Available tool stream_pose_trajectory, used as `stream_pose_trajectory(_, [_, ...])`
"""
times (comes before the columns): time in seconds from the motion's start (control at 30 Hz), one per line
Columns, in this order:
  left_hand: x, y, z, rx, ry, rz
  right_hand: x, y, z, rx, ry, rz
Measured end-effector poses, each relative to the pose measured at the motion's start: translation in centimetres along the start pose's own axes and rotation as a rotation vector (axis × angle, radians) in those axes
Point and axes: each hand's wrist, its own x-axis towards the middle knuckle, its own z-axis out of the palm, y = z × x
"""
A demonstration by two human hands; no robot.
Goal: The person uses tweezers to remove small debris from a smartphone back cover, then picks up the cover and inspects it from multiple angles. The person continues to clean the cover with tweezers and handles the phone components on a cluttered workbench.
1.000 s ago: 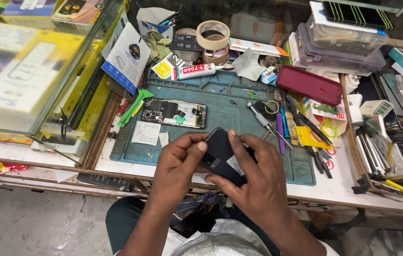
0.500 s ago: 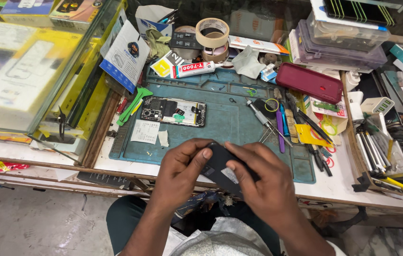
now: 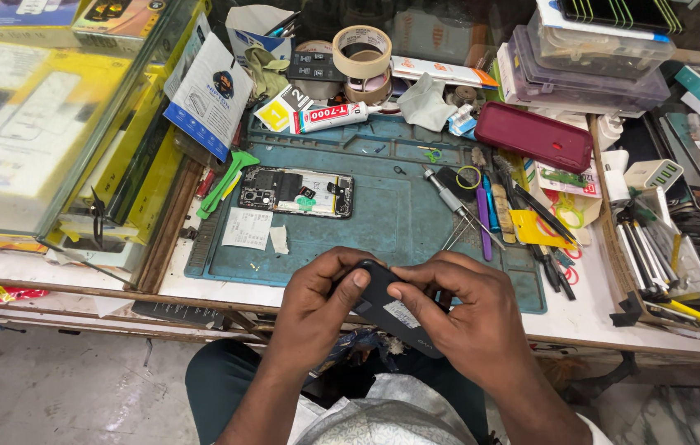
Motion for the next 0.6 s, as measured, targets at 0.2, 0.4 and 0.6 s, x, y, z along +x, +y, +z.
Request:
stream_pose_trajectory(0.2, [-0.2,-0.6,-0.5,-0.007,0.136,0.007,-0.4,0.9,-0.6,0.030,-0.023,-0.039])
stream_pose_trajectory(0.4, [0.3,-2.0,-3.4,-0.274,0.313,0.148,-2.7,5.2,-1.8,0.265,-0.043,0.154])
stream_pose_trajectory(0.6, [0.7,-2.2,-3.3,-0.387,0.351,0.112,-3.8,7.3,-1.0,0.454,-0.019,0.226])
